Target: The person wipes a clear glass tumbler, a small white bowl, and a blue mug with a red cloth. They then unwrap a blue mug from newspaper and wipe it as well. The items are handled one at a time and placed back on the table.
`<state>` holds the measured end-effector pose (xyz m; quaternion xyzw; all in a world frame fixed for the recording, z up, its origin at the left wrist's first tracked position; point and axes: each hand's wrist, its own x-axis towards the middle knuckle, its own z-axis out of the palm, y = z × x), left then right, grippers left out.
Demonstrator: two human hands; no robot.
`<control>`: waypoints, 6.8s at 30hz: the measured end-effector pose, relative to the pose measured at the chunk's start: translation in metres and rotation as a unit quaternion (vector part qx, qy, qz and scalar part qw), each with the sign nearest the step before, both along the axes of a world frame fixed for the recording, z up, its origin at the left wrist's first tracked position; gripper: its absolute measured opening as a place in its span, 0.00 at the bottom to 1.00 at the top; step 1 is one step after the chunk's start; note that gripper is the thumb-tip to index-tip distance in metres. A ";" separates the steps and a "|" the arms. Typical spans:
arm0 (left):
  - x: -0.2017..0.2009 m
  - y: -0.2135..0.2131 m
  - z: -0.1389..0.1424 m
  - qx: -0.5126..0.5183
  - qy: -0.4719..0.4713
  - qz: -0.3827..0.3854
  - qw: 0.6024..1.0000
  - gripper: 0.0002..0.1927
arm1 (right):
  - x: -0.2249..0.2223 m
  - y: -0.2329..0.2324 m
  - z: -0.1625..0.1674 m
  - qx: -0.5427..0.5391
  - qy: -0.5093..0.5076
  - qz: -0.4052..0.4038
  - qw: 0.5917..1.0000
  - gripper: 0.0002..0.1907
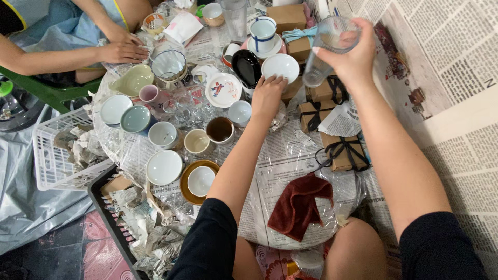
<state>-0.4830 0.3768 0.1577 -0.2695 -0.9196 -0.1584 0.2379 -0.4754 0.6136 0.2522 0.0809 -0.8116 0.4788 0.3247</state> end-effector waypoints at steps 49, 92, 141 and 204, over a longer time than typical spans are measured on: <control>-0.056 -0.145 0.036 -0.177 -0.256 0.138 0.940 0.69 | 0.049 -0.107 0.066 0.032 -0.086 0.184 0.979 0.46; 0.199 -0.094 -0.073 0.031 -0.309 0.128 0.942 0.58 | 0.112 -0.165 0.057 0.114 -0.188 0.231 0.948 0.50; 0.151 -0.384 -0.019 0.486 -0.155 0.248 0.824 0.44 | 0.181 -0.397 -0.075 -0.110 -0.102 0.239 0.959 0.24; 0.299 -0.042 -0.084 0.755 -0.468 -0.032 0.458 0.43 | 0.333 -0.162 -0.073 -0.006 -0.089 0.017 0.996 0.13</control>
